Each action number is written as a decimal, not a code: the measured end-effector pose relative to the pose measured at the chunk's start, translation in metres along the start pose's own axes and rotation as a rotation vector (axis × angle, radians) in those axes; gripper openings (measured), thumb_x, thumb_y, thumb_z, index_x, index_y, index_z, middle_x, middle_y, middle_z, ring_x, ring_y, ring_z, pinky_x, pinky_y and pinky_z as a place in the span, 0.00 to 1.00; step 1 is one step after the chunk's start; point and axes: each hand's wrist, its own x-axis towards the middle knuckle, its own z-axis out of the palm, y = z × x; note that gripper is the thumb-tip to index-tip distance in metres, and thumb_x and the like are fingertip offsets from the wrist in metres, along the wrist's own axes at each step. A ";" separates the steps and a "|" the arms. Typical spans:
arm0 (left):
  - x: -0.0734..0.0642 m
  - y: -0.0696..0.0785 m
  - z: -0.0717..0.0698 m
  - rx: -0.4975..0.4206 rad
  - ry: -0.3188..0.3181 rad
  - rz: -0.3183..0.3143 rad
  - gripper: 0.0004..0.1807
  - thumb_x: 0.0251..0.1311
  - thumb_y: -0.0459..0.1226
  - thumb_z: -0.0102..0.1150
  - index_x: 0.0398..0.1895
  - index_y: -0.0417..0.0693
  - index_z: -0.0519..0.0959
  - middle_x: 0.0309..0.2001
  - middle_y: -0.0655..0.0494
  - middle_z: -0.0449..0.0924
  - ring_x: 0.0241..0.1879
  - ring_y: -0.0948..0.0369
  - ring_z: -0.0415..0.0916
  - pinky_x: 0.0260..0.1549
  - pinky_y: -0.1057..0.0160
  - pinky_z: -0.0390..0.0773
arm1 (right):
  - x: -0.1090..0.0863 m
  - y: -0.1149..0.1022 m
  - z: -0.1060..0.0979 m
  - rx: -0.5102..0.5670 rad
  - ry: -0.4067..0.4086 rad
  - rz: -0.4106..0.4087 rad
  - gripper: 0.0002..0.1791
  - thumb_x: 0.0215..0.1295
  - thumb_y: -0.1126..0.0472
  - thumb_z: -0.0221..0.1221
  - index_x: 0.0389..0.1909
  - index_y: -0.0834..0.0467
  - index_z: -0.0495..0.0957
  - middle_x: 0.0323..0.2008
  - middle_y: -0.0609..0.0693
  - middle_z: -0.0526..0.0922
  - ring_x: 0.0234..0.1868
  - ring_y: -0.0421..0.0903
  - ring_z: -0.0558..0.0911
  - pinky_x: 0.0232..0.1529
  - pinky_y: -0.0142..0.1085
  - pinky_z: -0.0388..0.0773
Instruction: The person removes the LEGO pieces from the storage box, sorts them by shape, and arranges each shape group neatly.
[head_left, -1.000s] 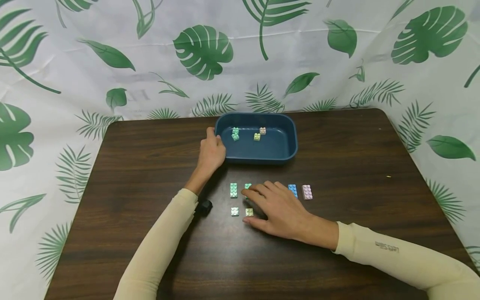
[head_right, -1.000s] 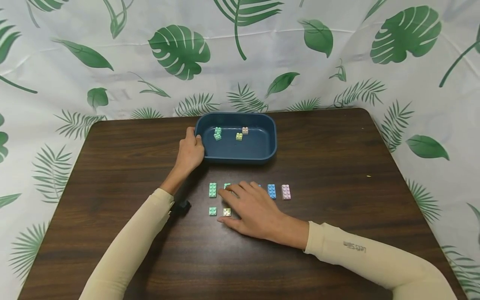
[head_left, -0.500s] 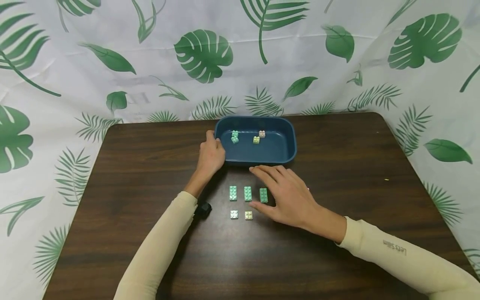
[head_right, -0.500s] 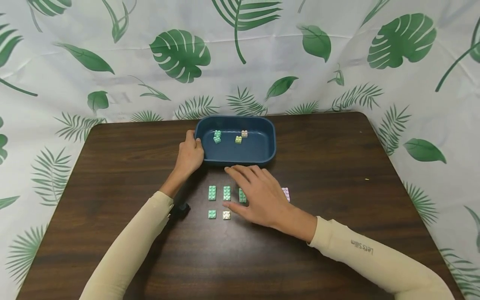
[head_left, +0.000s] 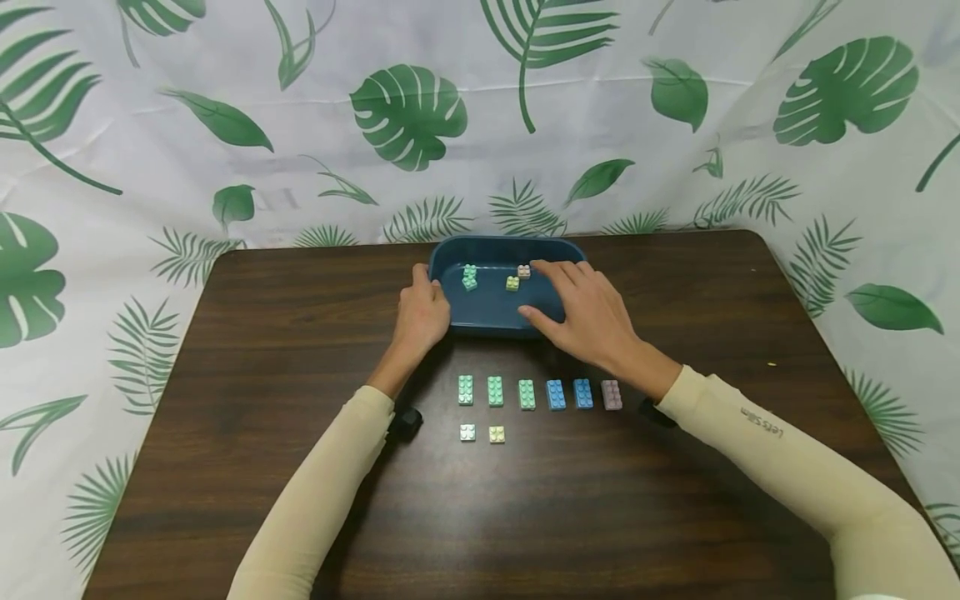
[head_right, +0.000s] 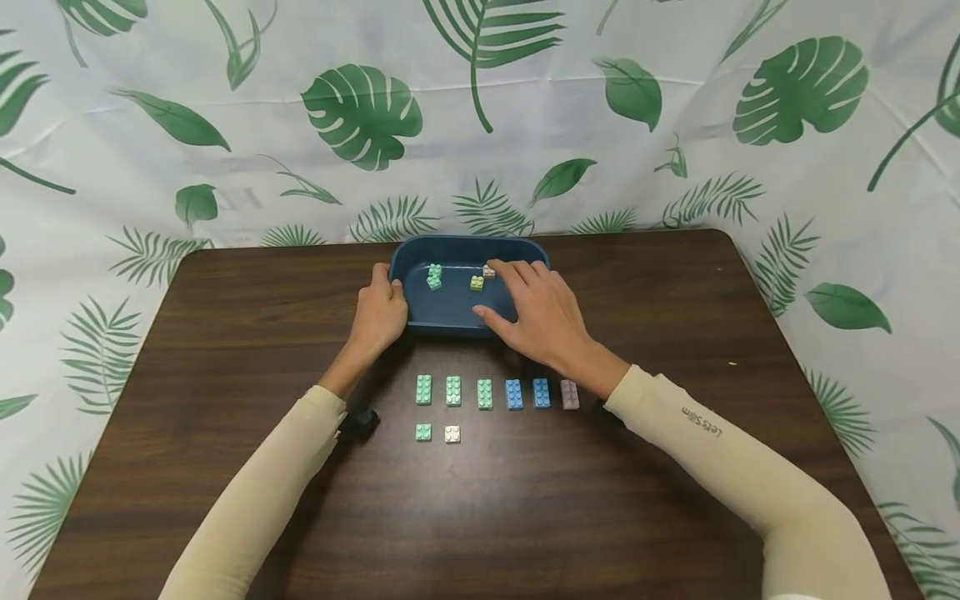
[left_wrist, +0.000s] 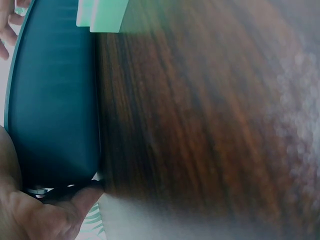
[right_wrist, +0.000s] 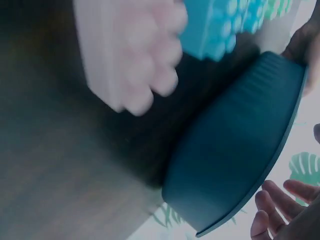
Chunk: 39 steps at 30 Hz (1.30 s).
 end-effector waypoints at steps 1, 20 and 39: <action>0.002 -0.002 0.001 -0.001 -0.002 0.000 0.23 0.84 0.43 0.35 0.74 0.43 0.63 0.35 0.45 0.80 0.40 0.47 0.80 0.46 0.44 0.80 | 0.004 0.001 0.001 0.000 -0.002 -0.001 0.39 0.71 0.34 0.63 0.74 0.53 0.73 0.64 0.57 0.83 0.60 0.58 0.81 0.49 0.52 0.78; -0.004 0.006 -0.004 0.014 0.006 0.012 0.21 0.84 0.42 0.35 0.71 0.43 0.64 0.44 0.38 0.82 0.45 0.43 0.81 0.49 0.41 0.80 | 0.051 0.013 0.033 0.013 -0.116 0.042 0.20 0.71 0.51 0.69 0.59 0.55 0.84 0.47 0.53 0.89 0.44 0.53 0.80 0.44 0.47 0.76; -0.005 0.007 -0.005 0.022 0.002 0.014 0.21 0.84 0.42 0.34 0.71 0.42 0.63 0.44 0.37 0.82 0.46 0.42 0.82 0.49 0.41 0.80 | 0.062 0.013 0.045 -0.136 -0.213 0.004 0.14 0.70 0.52 0.70 0.50 0.55 0.89 0.45 0.53 0.91 0.38 0.53 0.79 0.38 0.45 0.77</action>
